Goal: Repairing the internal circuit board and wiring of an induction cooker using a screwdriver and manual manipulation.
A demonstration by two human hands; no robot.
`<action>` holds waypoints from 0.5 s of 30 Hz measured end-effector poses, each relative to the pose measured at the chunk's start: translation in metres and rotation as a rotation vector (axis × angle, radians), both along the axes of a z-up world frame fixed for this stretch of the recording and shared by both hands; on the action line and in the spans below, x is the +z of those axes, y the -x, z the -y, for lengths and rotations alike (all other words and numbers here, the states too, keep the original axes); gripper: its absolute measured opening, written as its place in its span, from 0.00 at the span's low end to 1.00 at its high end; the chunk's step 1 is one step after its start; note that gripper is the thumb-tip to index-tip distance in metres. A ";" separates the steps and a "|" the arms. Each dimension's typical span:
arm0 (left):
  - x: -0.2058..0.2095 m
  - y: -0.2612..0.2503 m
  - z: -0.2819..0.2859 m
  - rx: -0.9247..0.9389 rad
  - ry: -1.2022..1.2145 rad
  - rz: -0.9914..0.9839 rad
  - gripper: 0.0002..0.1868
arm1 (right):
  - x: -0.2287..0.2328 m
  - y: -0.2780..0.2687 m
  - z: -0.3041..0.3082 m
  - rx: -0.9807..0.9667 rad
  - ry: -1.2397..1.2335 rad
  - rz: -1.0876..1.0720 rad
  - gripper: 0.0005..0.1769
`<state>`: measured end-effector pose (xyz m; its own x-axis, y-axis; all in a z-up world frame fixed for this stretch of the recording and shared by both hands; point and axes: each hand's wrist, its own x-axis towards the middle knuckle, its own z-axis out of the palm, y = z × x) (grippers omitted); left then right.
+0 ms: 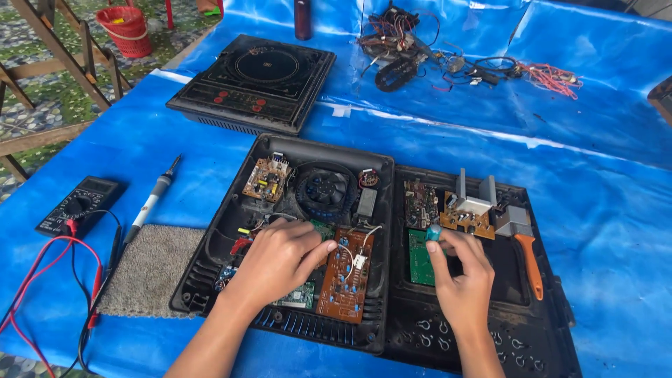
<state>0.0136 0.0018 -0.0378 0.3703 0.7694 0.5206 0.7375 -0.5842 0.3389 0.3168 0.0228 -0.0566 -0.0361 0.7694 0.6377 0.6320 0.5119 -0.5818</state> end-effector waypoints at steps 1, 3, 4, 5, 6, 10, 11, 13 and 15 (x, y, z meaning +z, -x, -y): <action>0.001 0.000 -0.001 -0.010 0.018 0.005 0.20 | 0.003 0.001 0.000 0.000 0.016 -0.021 0.15; 0.001 -0.001 -0.004 -0.006 0.022 -0.006 0.22 | 0.001 -0.002 -0.001 -0.038 0.049 -0.026 0.16; 0.000 0.000 -0.002 0.007 0.061 -0.016 0.23 | -0.001 -0.002 -0.001 -0.069 0.116 -0.032 0.16; 0.000 0.000 -0.008 0.014 0.038 -0.017 0.23 | 0.000 -0.003 -0.006 -0.061 0.093 -0.033 0.16; -0.003 0.000 -0.007 -0.012 0.045 -0.005 0.21 | -0.003 -0.004 -0.005 -0.071 0.090 -0.031 0.15; -0.003 0.000 -0.005 -0.032 0.042 0.005 0.20 | -0.002 -0.003 -0.002 -0.059 0.037 -0.030 0.14; -0.004 0.001 -0.004 -0.035 0.051 0.006 0.20 | -0.002 -0.001 -0.002 -0.062 0.045 -0.028 0.14; -0.005 0.001 -0.005 -0.007 0.053 -0.009 0.21 | 0.001 -0.001 0.000 -0.032 -0.009 -0.042 0.12; -0.004 0.001 -0.005 -0.007 0.038 -0.015 0.21 | 0.002 -0.001 0.000 -0.034 -0.006 -0.050 0.12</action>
<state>0.0130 0.0071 -0.0413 0.3835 0.7861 0.4848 0.7387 -0.5761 0.3498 0.3176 0.0226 -0.0547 0.0219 0.7658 0.6427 0.6196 0.4941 -0.6099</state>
